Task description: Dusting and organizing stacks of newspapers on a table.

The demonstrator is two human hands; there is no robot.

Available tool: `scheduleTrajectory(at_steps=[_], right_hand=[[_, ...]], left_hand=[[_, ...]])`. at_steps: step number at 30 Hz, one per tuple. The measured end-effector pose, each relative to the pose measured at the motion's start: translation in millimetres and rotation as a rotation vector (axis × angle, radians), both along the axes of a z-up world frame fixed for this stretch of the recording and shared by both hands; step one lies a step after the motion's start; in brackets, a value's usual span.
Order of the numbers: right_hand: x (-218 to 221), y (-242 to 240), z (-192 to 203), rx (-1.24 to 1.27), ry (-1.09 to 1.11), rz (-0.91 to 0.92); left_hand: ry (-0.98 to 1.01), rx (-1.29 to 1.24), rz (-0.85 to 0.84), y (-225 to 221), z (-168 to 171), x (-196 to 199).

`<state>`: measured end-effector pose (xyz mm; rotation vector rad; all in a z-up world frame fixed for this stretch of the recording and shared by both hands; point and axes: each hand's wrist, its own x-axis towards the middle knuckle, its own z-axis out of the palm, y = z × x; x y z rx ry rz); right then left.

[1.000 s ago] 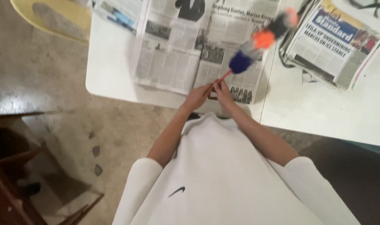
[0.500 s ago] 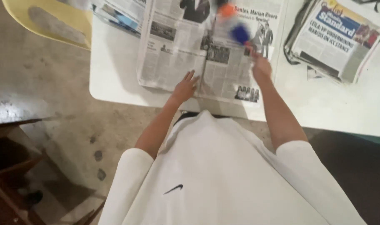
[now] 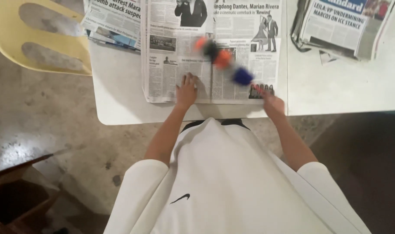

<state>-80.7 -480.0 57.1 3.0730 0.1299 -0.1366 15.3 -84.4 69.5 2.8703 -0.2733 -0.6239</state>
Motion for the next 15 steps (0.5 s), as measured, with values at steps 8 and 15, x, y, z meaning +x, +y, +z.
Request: scheduleTrajectory(at_steps=[8,15], right_hand=[[-63,16,-10,0.587,0.115,-0.557],[-105,20,16,0.581,0.215,-0.700]], left_hand=[[0.038,-0.069,0.151,-22,-24,3],[-0.010,-0.043,0.131,-19,-38,-3]])
